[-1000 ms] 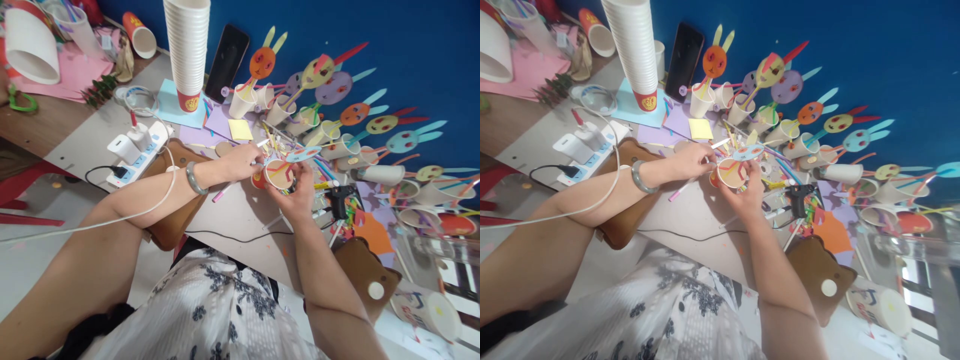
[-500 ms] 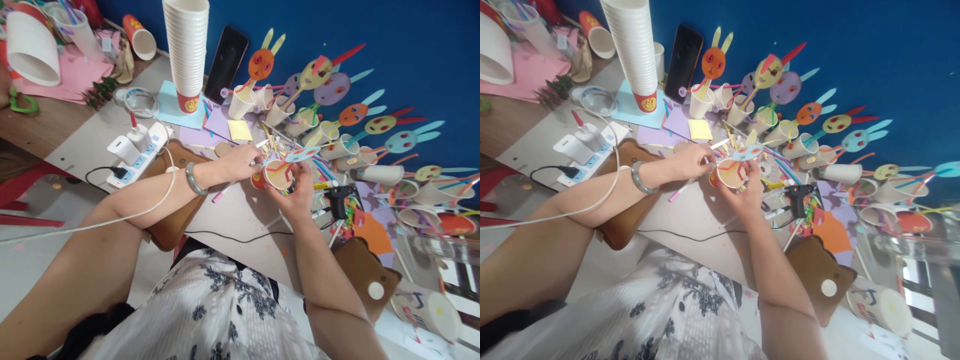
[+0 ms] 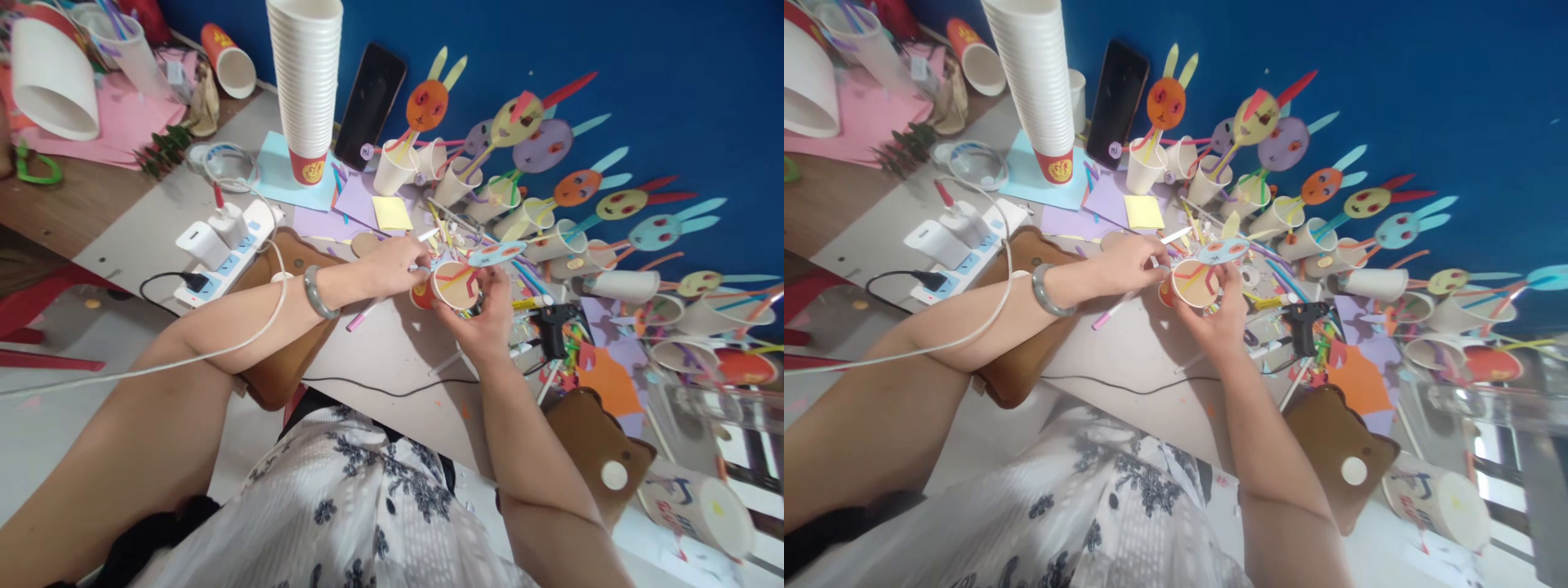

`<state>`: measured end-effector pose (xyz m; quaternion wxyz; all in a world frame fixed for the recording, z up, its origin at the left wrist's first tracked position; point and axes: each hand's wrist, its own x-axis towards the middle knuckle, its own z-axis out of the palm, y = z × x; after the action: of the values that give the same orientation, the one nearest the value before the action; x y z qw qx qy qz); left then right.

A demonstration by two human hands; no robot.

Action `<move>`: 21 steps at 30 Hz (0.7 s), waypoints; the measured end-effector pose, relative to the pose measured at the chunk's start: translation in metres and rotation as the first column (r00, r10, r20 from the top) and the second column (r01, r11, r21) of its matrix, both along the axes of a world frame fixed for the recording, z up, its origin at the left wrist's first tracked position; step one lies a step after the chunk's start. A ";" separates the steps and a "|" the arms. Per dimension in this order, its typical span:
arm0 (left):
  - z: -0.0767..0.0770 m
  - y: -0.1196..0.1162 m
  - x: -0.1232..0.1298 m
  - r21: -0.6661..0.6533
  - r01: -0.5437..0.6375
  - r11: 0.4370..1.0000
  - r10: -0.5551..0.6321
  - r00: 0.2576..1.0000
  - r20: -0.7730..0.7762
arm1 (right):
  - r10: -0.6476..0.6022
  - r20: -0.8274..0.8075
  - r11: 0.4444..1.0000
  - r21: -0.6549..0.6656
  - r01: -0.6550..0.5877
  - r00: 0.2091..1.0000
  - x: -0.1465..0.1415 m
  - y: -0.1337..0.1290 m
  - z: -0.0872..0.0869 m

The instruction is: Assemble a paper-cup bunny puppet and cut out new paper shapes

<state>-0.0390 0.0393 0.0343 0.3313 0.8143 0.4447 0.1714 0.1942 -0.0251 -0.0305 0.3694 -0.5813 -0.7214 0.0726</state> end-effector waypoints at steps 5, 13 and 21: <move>0.000 0.001 0.000 -0.005 0.014 1.000 -0.014 1.000 -0.016 | -0.007 -0.011 1.000 0.015 0.007 1.000 0.000 0.000 -0.002; -0.001 0.001 0.001 -0.011 0.007 1.000 -0.007 1.000 -0.008 | 0.030 -0.002 0.998 0.062 -0.029 1.000 0.000 0.000 -0.002; 0.000 -0.001 0.000 -0.014 0.003 1.000 -0.003 1.000 0.001 | 0.022 0.010 0.999 0.031 -0.022 1.000 0.001 0.000 -0.002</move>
<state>-0.0387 0.0387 0.0343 0.3376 0.8125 0.4446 0.1682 0.1953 -0.0252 -0.0329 0.3740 -0.5680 -0.7305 0.0626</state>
